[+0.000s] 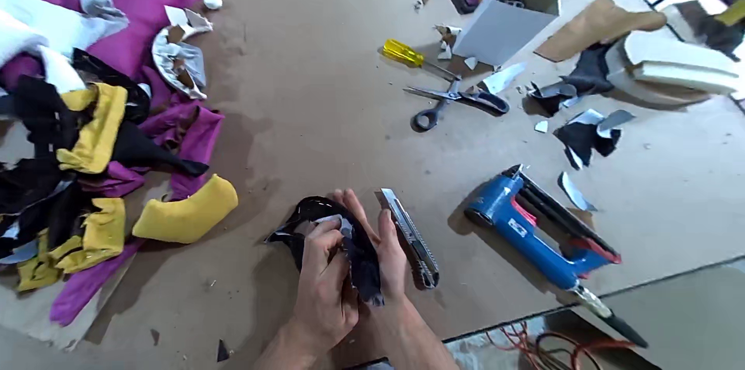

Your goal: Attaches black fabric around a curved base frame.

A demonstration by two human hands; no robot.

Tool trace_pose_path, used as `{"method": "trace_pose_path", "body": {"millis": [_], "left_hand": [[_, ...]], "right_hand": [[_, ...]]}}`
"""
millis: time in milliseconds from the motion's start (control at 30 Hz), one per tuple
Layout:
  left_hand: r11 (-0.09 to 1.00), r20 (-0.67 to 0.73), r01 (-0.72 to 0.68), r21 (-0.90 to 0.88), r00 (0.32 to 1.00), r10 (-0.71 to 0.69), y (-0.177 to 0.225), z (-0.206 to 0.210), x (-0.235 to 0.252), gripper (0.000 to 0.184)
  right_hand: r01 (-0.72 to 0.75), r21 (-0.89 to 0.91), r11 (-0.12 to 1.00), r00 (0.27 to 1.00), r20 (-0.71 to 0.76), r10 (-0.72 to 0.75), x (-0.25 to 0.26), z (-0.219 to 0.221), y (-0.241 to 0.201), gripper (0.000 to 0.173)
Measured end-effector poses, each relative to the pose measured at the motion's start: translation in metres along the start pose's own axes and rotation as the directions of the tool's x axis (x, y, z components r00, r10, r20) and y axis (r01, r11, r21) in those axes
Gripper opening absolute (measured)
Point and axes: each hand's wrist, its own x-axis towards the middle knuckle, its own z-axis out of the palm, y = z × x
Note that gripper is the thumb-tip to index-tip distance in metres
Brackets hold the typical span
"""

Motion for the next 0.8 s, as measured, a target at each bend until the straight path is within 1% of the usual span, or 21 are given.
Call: {"method": "trace_pose_path", "body": {"millis": [33,67,100,133,167,200,233,267,300,333,367,433,467,533,567,600,633,667,700,767,800], "left_hand": [[1.0,0.023,-0.027,0.008,0.999,0.027,-0.002,0.0,-0.004,0.027],[0.998,0.069,-0.049,0.024,0.996,0.048,-0.004,-0.001,-0.008,0.021],[0.996,0.117,-0.079,0.05,0.99,0.073,-0.005,-0.001,-0.011,0.015],[0.987,0.165,-0.121,0.109,0.981,0.102,-0.007,0.001,-0.014,0.009],[0.968,0.206,-0.166,0.189,0.97,0.127,-0.007,0.005,-0.016,0.006],[0.941,0.233,-0.208,0.266,0.961,0.147,-0.007,0.009,-0.018,0.008],[0.921,0.246,-0.234,0.311,0.956,0.16,-0.006,0.011,-0.017,0.009],[0.912,0.256,-0.245,0.33,0.953,0.163,-0.005,0.012,-0.016,0.011],[0.908,0.264,-0.249,0.336,0.951,0.163,-0.004,0.012,-0.016,0.012],[0.907,0.265,-0.251,0.339,0.95,0.163,-0.004,0.012,-0.015,0.012],[0.906,0.266,-0.25,0.341,0.95,0.162,-0.004,0.013,-0.015,0.012],[0.908,0.258,-0.229,0.352,0.956,0.141,-0.003,0.013,-0.016,0.01],[0.905,0.25,-0.213,0.369,0.96,0.124,-0.004,0.013,-0.016,0.008],[0.889,0.24,-0.165,0.427,0.969,0.064,-0.005,0.011,-0.019,0.012],[0.872,0.23,-0.14,0.47,0.973,0.032,-0.006,0.01,-0.021,0.017],[0.857,0.22,-0.119,0.502,0.975,0.006,-0.007,0.008,-0.022,0.02],[0.843,0.213,-0.105,0.528,0.977,-0.012,-0.01,0.008,-0.022,0.023],[0.835,0.206,-0.094,0.542,0.978,-0.023,-0.011,0.007,-0.023,0.024],[0.835,0.208,-0.086,0.543,0.978,-0.034,-0.01,0.006,-0.026,0.025],[0.838,0.226,-0.094,0.538,0.973,-0.036,-0.01,0.004,-0.024,0.023],[0.844,0.237,-0.097,0.528,0.971,-0.037,-0.01,0.002,-0.023,0.023]], "right_hand": [[-0.115,0.028,0.993,0.988,-0.102,0.117,-0.022,0.008,-0.009,0.079],[-0.201,-0.036,0.979,0.965,-0.177,0.191,-0.043,0.011,-0.02,0.08],[-0.249,-0.215,0.944,0.955,-0.219,0.202,-0.063,0.009,-0.034,0.075],[-0.262,-0.501,0.825,0.959,-0.231,0.165,-0.081,0.003,-0.056,0.064],[-0.192,-0.801,0.567,0.975,-0.221,0.017,-0.095,-0.009,-0.081,0.05],[-0.083,-0.985,0.148,0.975,-0.111,-0.19,-0.104,-0.027,-0.108,0.041],[-0.077,-0.961,-0.264,0.945,0.015,-0.328,-0.106,-0.049,-0.138,0.047],[-0.124,-0.853,-0.506,0.915,0.099,-0.392,-0.101,-0.071,-0.166,0.061],[-0.185,-0.764,-0.619,0.9,0.121,-0.418,-0.093,-0.094,-0.188,0.077],[-0.223,-0.704,-0.675,0.903,0.112,-0.415,-0.083,-0.115,-0.204,0.089],[-0.223,-0.666,-0.712,0.914,0.112,-0.391,-0.074,-0.13,-0.215,0.092],[-0.165,-0.653,-0.739,0.942,0.118,-0.315,-0.059,-0.141,-0.232,0.086],[-0.152,-0.662,-0.734,0.955,0.093,-0.281,-0.053,-0.139,-0.24,0.085],[-0.243,-0.716,-0.654,0.955,-0.057,-0.291,-0.051,-0.122,-0.248,0.081],[-0.294,-0.72,-0.628,0.943,-0.109,-0.316,-0.055,-0.109,-0.249,0.073],[-0.317,-0.708,-0.631,0.935,-0.122,-0.333,-0.064,-0.093,-0.249,0.063],[-0.31,-0.698,-0.645,0.937,-0.109,-0.332,-0.074,-0.073,-0.247,0.053],[-0.281,-0.711,-0.644,0.949,-0.105,-0.298,-0.086,-0.051,-0.243,0.047],[-0.217,-0.741,-0.636,0.969,-0.086,-0.23,-0.1,-0.029,-0.237,0.046],[0.018,-0.8,-0.599,0.999,0.042,-0.026,-0.121,0.007,-0.217,0.044],[0.129,-0.819,-0.559,0.991,0.093,0.092,-0.125,0.024,-0.204,0.04]]}}
